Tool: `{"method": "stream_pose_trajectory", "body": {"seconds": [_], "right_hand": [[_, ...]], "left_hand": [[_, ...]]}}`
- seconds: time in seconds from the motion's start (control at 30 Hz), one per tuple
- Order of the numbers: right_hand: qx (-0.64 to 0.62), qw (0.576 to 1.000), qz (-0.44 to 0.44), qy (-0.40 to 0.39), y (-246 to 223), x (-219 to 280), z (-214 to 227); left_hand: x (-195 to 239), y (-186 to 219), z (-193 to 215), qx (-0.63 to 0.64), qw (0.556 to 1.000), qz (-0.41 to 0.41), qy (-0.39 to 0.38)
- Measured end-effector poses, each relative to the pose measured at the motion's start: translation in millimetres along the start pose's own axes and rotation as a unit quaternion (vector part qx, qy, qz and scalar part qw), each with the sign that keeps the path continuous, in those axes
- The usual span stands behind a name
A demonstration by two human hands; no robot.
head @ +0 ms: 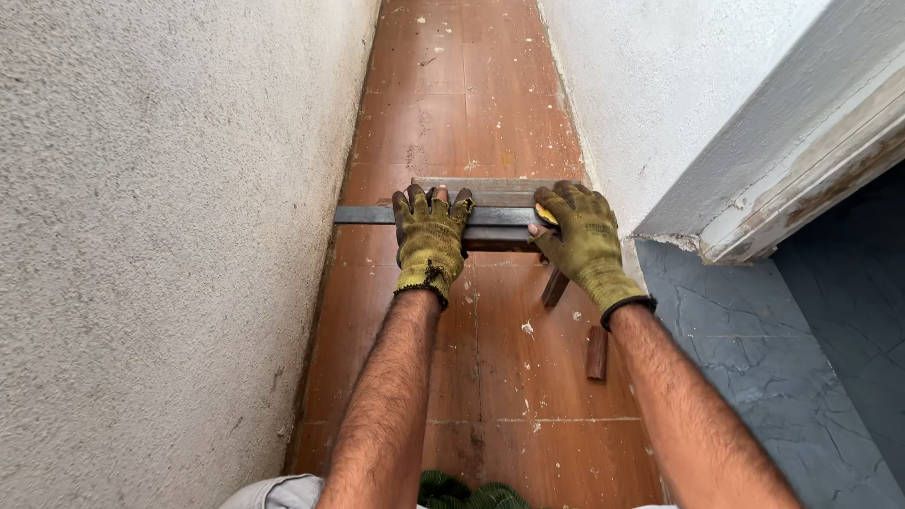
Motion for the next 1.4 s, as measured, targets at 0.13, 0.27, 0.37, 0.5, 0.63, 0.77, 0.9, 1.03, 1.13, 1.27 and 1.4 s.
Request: {"method": "stream_pose_trajectory", "body": {"seconds": [0.13,0.27,0.37,0.5,0.63,0.77,0.9,1.03,1.13,1.27,1.4], "right_hand": [[-0.009,0.999,-0.023,-0.034,-2,9,-10],[0.019,1.0,-0.021,-0.013,-6,3,-2],[0.02,0.999,-0.02,-0.02,-8,4,-5],[0.018,0.997,-0.047,-0.051,0,6,-12],[0.026,0.999,-0.012,-0.018,-6,3,-6],[0.03,0.999,-0.018,-0.03,-3,4,-12],[0.03,0.999,-0.017,-0.026,-2,3,-10],[0.024,0.999,-0.034,-0.032,-10,3,-2],[0.0,0.996,-0.064,-0.055,-26,5,-1],[-0.013,0.999,0.003,-0.041,-69,4,-14],[-0.053,0.997,0.057,0.003,-78,5,-18]], "left_hand": [[7,0,-10,0.034,0.997,0.001,-0.066],[9,0,6,0.054,0.998,-0.009,-0.029],[10,-1,10,0.068,0.998,-0.009,0.0],[5,0,4,0.063,0.998,-0.007,0.015],[2,0,2,0.059,0.998,-0.005,0.012],[4,0,4,0.063,0.998,-0.005,0.017],[5,0,6,0.065,0.998,-0.005,0.02],[6,0,6,0.07,0.997,-0.004,0.027],[7,0,3,0.066,0.998,0.002,0.015],[6,-2,2,0.066,0.998,0.004,0.014],[8,-4,3,0.058,0.998,0.007,0.005]]}}
Point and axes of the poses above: each hand's wrist, its own x-axis away from the middle knuckle, its own z-axis out of the back of the hand, y = z × x, the point moved 10 cm from there along -x, towards the middle knuckle, and after that the axes turned 4 degrees about z, right-handed, at the moved point
